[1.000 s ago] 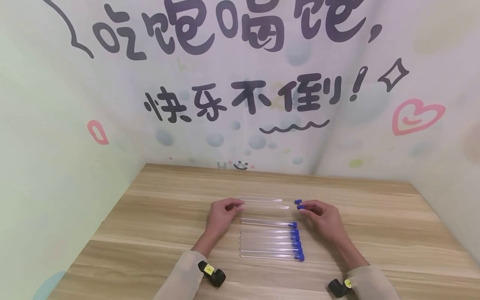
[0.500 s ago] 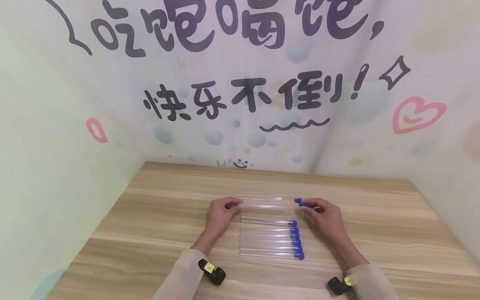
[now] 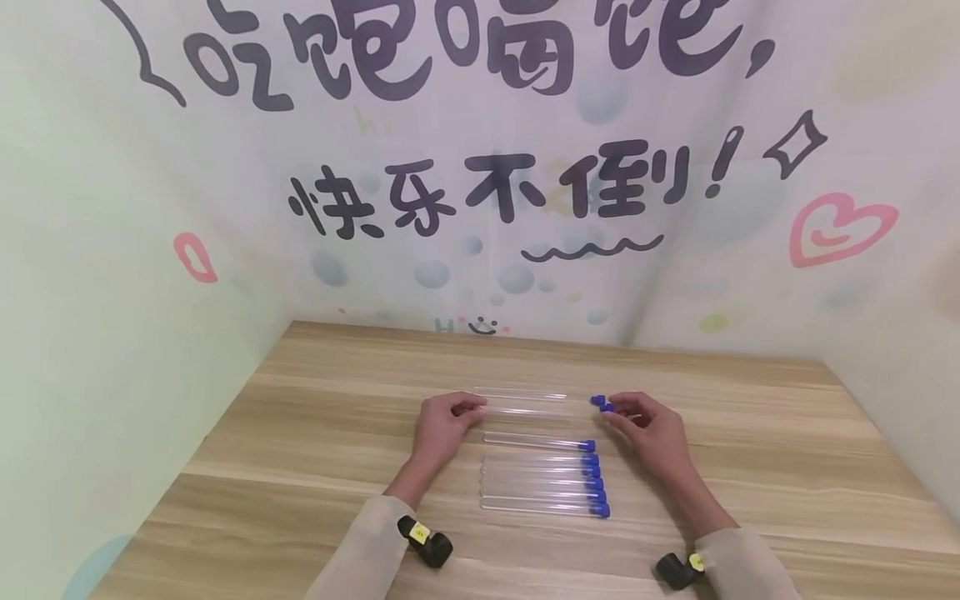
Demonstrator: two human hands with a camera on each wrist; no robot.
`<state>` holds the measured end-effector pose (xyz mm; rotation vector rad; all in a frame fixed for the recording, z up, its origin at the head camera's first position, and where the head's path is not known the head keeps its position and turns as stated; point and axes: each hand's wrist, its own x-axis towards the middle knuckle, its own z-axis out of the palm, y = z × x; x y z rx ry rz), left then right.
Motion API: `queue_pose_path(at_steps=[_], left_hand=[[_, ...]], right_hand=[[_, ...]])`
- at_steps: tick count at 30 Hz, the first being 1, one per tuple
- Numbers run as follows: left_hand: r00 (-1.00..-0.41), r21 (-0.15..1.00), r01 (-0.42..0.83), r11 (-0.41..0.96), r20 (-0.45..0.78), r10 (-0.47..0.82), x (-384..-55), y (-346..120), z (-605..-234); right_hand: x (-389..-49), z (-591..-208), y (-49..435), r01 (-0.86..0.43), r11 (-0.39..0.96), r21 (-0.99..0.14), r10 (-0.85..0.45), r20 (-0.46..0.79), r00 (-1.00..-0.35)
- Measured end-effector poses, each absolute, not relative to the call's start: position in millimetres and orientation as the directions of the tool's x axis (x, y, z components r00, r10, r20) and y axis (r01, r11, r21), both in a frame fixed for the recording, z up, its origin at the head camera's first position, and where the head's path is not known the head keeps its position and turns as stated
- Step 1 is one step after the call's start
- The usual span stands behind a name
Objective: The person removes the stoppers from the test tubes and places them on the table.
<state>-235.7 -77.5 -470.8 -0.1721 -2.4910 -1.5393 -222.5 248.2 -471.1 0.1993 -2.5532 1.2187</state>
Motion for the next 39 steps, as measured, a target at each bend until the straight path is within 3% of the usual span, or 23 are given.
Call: queue_pose_path(at_steps=[11,39], left_hand=[[-0.971,0.861,0.220,0.459,0.237,0.022,-237.8,-76.4,-470.5],[-0.961,0.804,0.233,0.547,0.278,0.000,-241.7,-73.9,-474.1]], right_hand=[[-223.7,-470.2,246.7,-0.160,0.648,-0.745,-0.010,0.202,-0.979],[-229.2,-473.8,242.4,-0.192,0.687,-0.700,-0.020,0.246,-0.969]])
